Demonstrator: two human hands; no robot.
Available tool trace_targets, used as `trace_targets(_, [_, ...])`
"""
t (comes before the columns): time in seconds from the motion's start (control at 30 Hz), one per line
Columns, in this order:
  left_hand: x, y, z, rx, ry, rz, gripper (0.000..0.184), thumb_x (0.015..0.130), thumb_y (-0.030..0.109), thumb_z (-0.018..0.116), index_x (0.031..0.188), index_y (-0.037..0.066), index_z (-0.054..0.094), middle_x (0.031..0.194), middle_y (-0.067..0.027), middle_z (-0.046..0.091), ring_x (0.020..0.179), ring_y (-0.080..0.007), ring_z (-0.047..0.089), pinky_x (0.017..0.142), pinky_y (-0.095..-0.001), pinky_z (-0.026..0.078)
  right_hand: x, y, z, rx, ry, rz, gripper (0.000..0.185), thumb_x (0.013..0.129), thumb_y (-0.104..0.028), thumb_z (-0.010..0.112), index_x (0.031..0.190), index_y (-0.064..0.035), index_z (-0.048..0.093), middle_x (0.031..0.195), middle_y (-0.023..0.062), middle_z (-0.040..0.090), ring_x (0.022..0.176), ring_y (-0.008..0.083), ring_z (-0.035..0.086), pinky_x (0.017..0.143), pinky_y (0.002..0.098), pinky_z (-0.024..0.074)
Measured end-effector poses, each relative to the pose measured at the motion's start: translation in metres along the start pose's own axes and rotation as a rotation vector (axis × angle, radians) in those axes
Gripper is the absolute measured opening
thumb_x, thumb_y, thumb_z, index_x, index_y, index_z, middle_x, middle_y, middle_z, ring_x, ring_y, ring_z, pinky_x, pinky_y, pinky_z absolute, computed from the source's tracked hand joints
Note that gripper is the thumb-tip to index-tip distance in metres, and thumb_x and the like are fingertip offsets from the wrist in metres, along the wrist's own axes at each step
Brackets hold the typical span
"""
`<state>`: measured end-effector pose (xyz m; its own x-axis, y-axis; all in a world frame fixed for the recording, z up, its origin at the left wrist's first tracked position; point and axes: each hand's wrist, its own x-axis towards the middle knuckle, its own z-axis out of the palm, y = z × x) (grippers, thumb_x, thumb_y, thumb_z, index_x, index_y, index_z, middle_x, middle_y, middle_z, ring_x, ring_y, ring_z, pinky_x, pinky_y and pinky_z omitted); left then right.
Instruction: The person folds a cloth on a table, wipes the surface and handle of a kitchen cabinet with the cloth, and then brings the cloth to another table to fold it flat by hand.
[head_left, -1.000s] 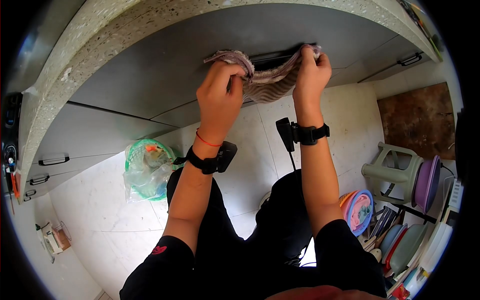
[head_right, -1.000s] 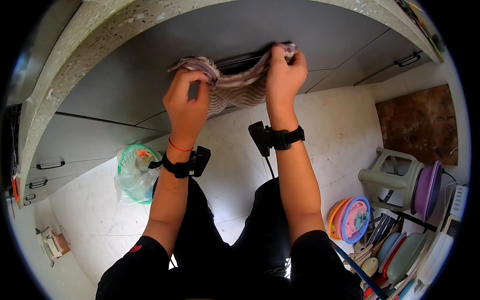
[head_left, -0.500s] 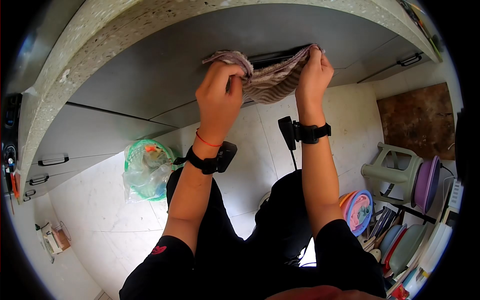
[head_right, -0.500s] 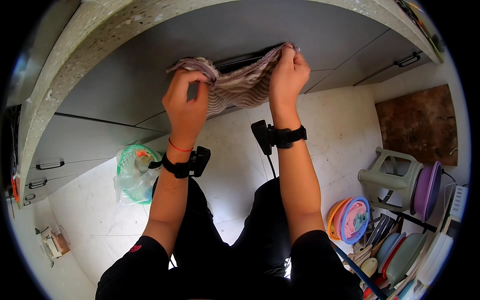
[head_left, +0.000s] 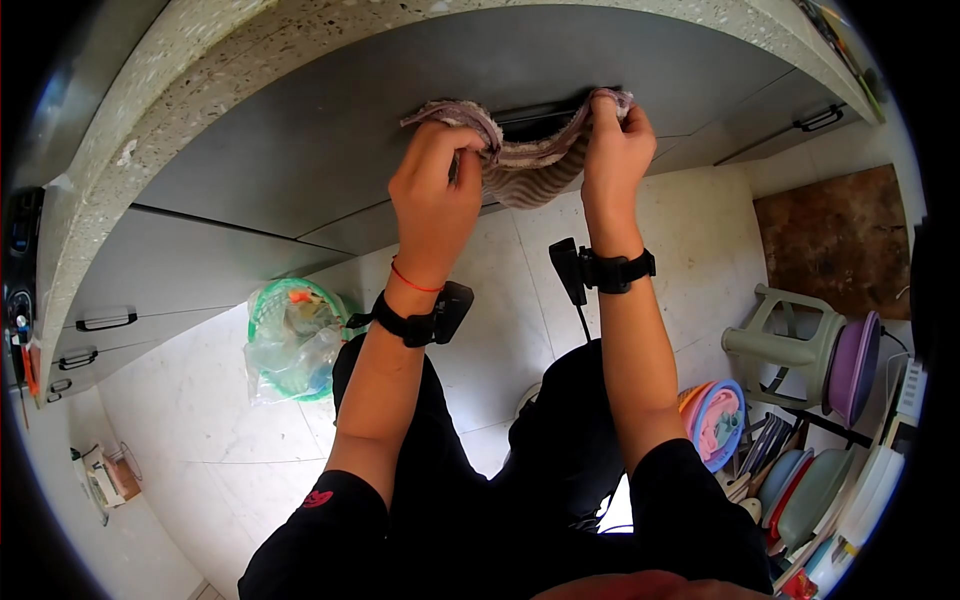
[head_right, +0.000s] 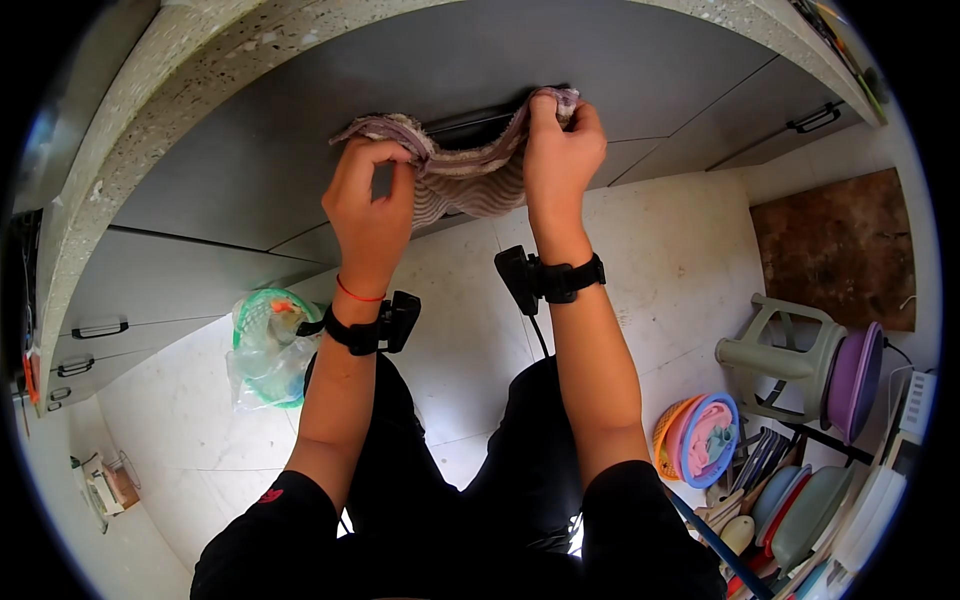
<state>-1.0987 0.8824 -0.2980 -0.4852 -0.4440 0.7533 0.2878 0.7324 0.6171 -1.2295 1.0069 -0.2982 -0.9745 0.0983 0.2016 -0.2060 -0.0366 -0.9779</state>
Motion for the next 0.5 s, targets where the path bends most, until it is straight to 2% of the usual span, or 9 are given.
trace_targets(0.1, [0.0,0.0,0.001,0.004,0.009,0.003,0.016,0.081,-0.012,0.066,0.09,0.002,0.063,0.087,-0.009,0.066,0.078,-0.0241,0.065,0.073,-0.0297,0.052,-0.001,-0.002,-0.001,0.051,-0.034,-0.014,0.031,0.095,-0.022,0.063,0.076,0.0019,0.06,0.066,-0.0024,0.053,0.063,0.0081,0.043,0.059,0.0286,0.0386])
trace_targets(0.2, [0.0,0.001,0.002,0.006,0.007,0.003,0.016,0.081,-0.012,0.065,0.09,0.002,0.063,0.087,-0.009,0.066,0.078,-0.0241,0.065,0.073,-0.0296,0.052,-0.002,-0.003,-0.002,0.105,-0.043,0.068,0.04,0.098,-0.025,0.059,0.067,-0.0017,0.049,0.063,-0.005,0.044,0.062,0.0073,0.036,0.055,0.0297,0.0308])
trace_targets(0.3, [0.0,0.001,0.002,0.007,0.007,0.006,0.016,0.081,-0.012,0.065,0.09,0.002,0.063,0.087,-0.0091,0.066,0.078,-0.024,0.066,0.073,-0.0295,0.052,-0.001,0.004,-0.002,0.218,-0.069,0.193,0.036,0.103,-0.029,0.056,0.078,-0.0024,0.058,0.077,-0.0026,0.056,0.07,0.0081,0.048,0.066,0.0266,0.0422])
trace_targets(0.5, [0.0,0.002,0.001,0.009,-0.003,-0.003,0.017,0.081,-0.012,0.065,0.09,0.002,0.063,0.087,-0.0091,0.066,0.078,-0.0238,0.066,0.074,-0.0296,0.052,-0.002,0.009,0.0,0.278,-0.066,0.2,0.038,0.103,-0.03,0.056,0.075,-0.004,0.056,0.076,-0.0021,0.056,0.071,0.0086,0.049,0.067,0.0269,0.0425])
